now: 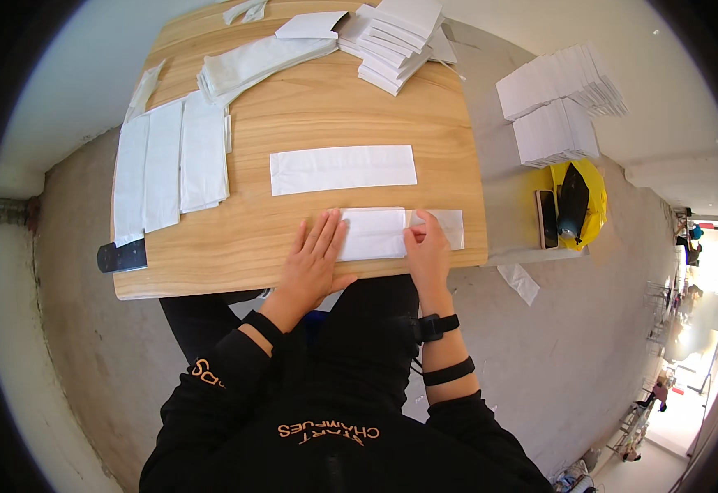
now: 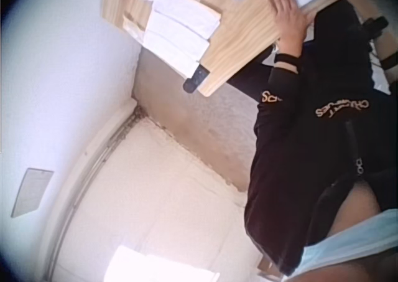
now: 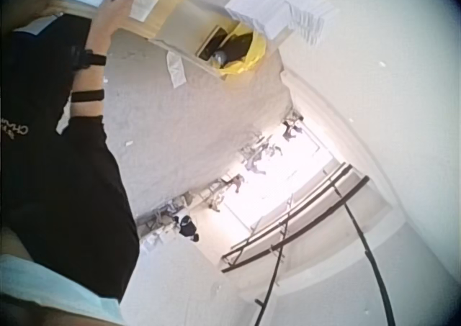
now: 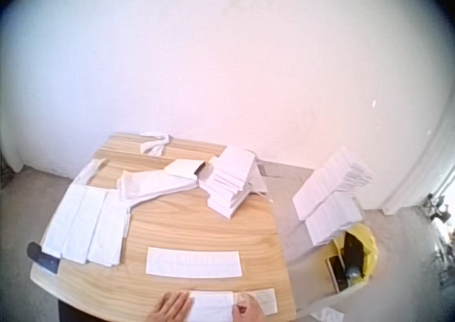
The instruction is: Folding long white foam or plastic strips into uniform rectangular shapes on a table.
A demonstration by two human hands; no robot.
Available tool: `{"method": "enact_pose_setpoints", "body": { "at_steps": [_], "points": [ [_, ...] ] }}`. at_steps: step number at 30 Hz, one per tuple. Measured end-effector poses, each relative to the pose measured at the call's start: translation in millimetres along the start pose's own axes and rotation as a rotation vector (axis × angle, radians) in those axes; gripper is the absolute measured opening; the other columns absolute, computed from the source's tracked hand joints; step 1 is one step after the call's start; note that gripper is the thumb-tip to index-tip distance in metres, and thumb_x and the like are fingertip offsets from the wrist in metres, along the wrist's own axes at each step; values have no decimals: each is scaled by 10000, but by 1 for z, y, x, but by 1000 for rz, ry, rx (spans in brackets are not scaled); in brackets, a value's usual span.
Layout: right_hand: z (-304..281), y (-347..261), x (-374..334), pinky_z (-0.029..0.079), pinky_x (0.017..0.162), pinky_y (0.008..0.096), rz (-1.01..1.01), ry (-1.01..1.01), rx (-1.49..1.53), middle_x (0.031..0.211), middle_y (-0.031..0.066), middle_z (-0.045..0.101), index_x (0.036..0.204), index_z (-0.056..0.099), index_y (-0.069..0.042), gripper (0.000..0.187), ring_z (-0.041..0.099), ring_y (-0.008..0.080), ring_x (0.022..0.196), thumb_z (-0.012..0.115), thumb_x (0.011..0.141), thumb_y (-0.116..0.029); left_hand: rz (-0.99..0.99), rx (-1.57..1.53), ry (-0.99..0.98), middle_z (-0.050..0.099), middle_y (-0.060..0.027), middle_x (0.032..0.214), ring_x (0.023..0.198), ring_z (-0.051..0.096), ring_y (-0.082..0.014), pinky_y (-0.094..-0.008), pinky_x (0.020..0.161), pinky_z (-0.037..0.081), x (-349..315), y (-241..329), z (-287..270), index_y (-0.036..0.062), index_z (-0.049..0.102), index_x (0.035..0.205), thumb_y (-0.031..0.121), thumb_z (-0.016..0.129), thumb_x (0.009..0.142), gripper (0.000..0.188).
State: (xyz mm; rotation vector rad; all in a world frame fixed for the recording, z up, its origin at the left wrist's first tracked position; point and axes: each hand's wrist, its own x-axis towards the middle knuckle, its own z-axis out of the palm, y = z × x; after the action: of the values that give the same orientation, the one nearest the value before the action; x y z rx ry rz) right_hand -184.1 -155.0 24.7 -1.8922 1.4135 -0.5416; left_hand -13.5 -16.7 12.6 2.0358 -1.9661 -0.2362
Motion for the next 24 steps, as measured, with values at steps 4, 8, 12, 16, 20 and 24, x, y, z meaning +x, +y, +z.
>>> {"method": "enact_pose_setpoints", "body": {
  "at_steps": [4, 8, 12, 16, 20, 24],
  "points": [
    [-14, -5, -2, 483, 732, 340, -239, 20, -52, 914, 94, 528, 1119, 612, -85, 375, 573, 246, 839, 700, 756, -69, -4, 5, 0, 235, -186, 1525, 1419, 216, -317, -477, 1139, 174, 0, 0, 1, -33, 271, 1435, 541, 613, 780, 936],
    [-20, -4, -2, 474, 757, 343, -332, -112, -141, 966, 92, 509, 1055, 650, -111, 339, 548, 243, 914, 721, 727, -67, -12, 5, -8, 231, -191, 1525, 1417, 217, -327, -485, 1136, 176, 1, 0, 0, -32, 271, 1436, 535, 620, 778, 936],
    [-26, 13, 8, 476, 781, 357, -283, -166, -154, 978, 97, 510, 1045, 653, -114, 335, 548, 259, 944, 713, 720, -58, -13, -4, -23, 233, -194, 1523, 1415, 219, -330, -489, 1135, 178, 2, 3, -3, -31, 272, 1436, 529, 628, 774, 937],
    [-27, 16, 23, 486, 777, 374, -146, -165, -57, 962, 111, 529, 1034, 640, -94, 312, 553, 294, 962, 693, 729, -62, -42, -46, -32, 248, -177, 1520, 1419, 216, -314, -493, 1137, 174, 4, 2, -4, -12, 302, 1429, 487, 664, 768, 904],
    [-20, 7, 59, 491, 753, 389, -187, -56, -220, 969, 122, 553, 992, 620, -66, 258, 567, 317, 926, 673, 740, -68, -75, -47, 87, 248, -173, 1520, 1417, 213, -326, -505, 1132, 180, 21, -21, -1, -13, 309, 1423, 369, 661, 815, 799],
    [-6, -2, 84, 489, 734, 404, -249, 9, -296, 957, 123, 568, 922, 600, -58, 193, 579, 325, 878, 659, 738, -73, -196, 4, 207, 275, -165, 1508, 1416, 220, -318, -502, 1130, 191, 38, -48, -9, -13, 345, 1402, 292, 646, 827, 717]
  ]
}}
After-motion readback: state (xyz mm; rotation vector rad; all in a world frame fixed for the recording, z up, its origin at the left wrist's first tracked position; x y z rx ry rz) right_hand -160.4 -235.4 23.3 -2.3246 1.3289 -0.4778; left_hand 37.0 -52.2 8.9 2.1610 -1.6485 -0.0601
